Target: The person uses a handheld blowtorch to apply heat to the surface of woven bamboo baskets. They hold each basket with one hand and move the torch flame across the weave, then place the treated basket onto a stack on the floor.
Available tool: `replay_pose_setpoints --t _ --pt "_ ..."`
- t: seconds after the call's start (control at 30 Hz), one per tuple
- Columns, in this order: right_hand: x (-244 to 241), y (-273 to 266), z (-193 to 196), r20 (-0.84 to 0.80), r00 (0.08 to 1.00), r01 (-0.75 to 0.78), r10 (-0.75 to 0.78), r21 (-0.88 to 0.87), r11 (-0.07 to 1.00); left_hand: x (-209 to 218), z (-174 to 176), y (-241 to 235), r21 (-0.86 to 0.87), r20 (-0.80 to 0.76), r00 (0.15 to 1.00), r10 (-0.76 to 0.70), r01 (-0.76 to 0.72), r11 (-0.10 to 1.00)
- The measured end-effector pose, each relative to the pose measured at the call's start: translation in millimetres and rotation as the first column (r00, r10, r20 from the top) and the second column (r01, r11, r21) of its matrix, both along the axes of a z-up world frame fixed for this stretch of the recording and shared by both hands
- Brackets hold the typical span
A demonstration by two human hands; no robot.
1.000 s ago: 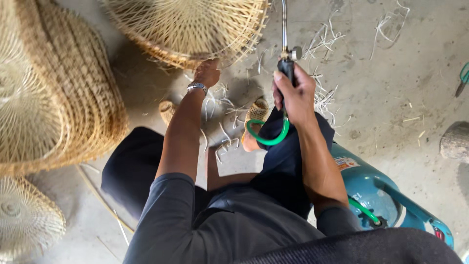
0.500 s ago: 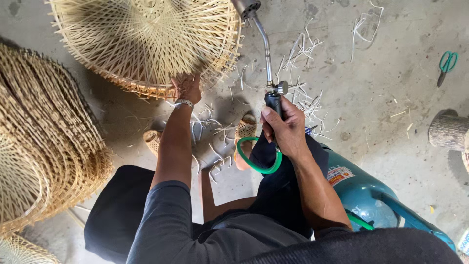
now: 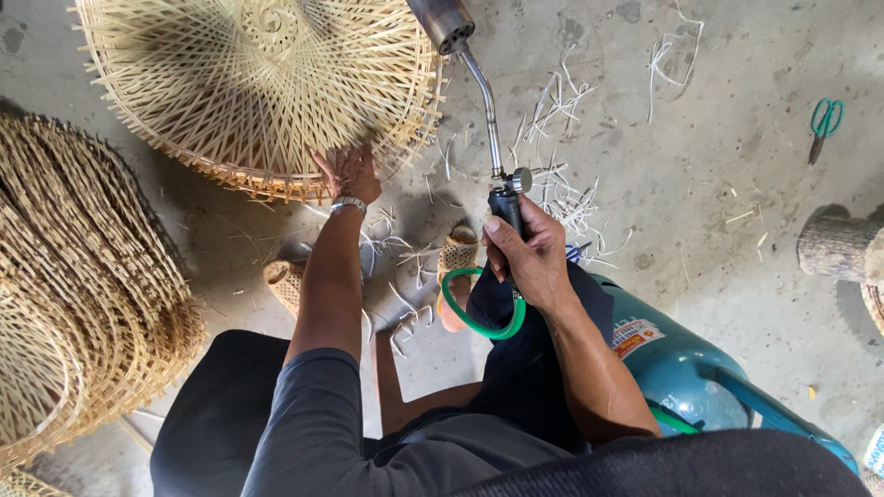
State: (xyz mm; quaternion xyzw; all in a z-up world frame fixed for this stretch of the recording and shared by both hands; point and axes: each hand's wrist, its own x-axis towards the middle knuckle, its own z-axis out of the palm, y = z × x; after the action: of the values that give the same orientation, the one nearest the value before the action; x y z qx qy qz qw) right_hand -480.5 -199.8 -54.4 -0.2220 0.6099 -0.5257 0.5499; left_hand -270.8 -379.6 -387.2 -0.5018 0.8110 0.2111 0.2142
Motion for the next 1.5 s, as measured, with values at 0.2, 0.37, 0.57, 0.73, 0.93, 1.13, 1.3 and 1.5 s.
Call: replay_pose_setpoints --t 0.2,0.37,0.57,0.73,0.93,1.13,1.3,1.5 --pt "-1.1 0.7 0.0 -0.007 1.0 0.013 -0.013 0.007 1.0 11.3 -23.9 -3.2 -0.099 -0.053 0.997 -0.051 0.045 0.994" --pt "-0.1 -1.6 1.2 0.014 0.998 0.059 -0.059 0.01 0.998 19.9 -7.1 -17.5 -0.188 -0.195 0.978 -0.069 0.032 0.982" --pt "-3.9 -3.4 -3.2 0.024 0.993 0.12 -0.119 -0.045 0.992 44.9 19.6 -38.2 -0.271 -0.386 0.916 -0.106 -0.003 0.963" --pt "-6.6 -2.1 -8.6 0.039 0.987 0.156 -0.154 -0.07 0.985 64.2 65.4 -73.4 -0.718 -0.193 0.899 -0.393 0.143 0.681" --pt "-12.6 1.4 -17.3 0.053 0.983 0.181 -0.177 -0.099 0.978 66.4 206.5 -103.5 -0.793 -0.386 0.807 -0.448 -0.042 0.607" --pt "-22.8 6.6 -26.8 0.071 0.972 0.232 -0.224 -0.13 0.964 78.2 326.5 -92.0 -0.585 -0.585 0.795 -0.163 -0.275 0.763" --pt "-30.1 10.7 -22.2 0.072 0.975 0.223 -0.212 -0.214 0.951 114.4 409.0 -96.0 -0.803 -0.475 0.769 -0.428 -0.18 0.569" --pt "-20.5 26.3 6.9 -0.031 0.998 0.037 -0.048 -0.293 0.955 160.5 507.6 -72.7 -0.543 -0.775 0.56 -0.291 -0.355 0.761"
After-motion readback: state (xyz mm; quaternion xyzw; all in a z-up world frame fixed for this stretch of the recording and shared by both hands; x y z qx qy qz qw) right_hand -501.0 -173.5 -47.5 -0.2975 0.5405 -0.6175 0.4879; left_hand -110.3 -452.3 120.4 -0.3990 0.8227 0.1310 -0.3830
